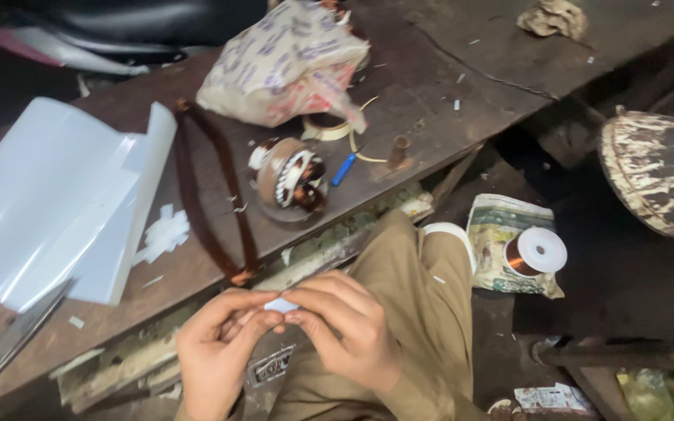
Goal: The person sits on the floor and works on a motor stator, using a blue-handled screwdriver to adjust and arrange copper windings. The person also handles a white plastic strip and places it into the stator slots.
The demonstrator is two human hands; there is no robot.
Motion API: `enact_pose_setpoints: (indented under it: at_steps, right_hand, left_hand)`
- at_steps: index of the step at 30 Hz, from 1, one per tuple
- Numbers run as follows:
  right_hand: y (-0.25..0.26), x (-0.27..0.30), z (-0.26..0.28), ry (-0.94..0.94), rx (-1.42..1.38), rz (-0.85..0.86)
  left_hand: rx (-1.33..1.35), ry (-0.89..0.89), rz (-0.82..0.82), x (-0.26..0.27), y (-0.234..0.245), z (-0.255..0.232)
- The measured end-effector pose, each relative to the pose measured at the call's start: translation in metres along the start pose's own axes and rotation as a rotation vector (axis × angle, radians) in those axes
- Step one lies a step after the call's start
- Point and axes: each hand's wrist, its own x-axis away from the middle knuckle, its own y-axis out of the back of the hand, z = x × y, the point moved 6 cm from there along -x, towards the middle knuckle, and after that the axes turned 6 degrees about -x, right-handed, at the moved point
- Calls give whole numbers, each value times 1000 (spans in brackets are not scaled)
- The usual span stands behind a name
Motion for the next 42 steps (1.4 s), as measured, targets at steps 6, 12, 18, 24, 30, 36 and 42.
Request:
enact_pose_setpoints:
  at_steps: [6,12,18,24,30,36,42]
  right_hand:
    - [22,1,-20,-235,-54,-76]
    - [28,-5,-39,-335,30,-92]
    - [40,-37,-65,-353,157,-135]
    - [37,-83,-106,-130,355,26]
    - [22,-93,-118,-152,402,207]
    - [9,-94,-117,-79,510,277]
    - [3,-95,-115,-61,532,345]
  left_hand:
    - [-260,-17,16,-27,-31,-19]
    - [-653,-230,36,-51,-53,-53]
    - [-741,-444,-46,-98,-28,-73]
    - [-608,-72,228,-261,35,-5]
    - [-455,188,983,-310,0,73]
    - [-729,77,999,-308,-25,90]
    - [-716,68,951,-306,-22,97]
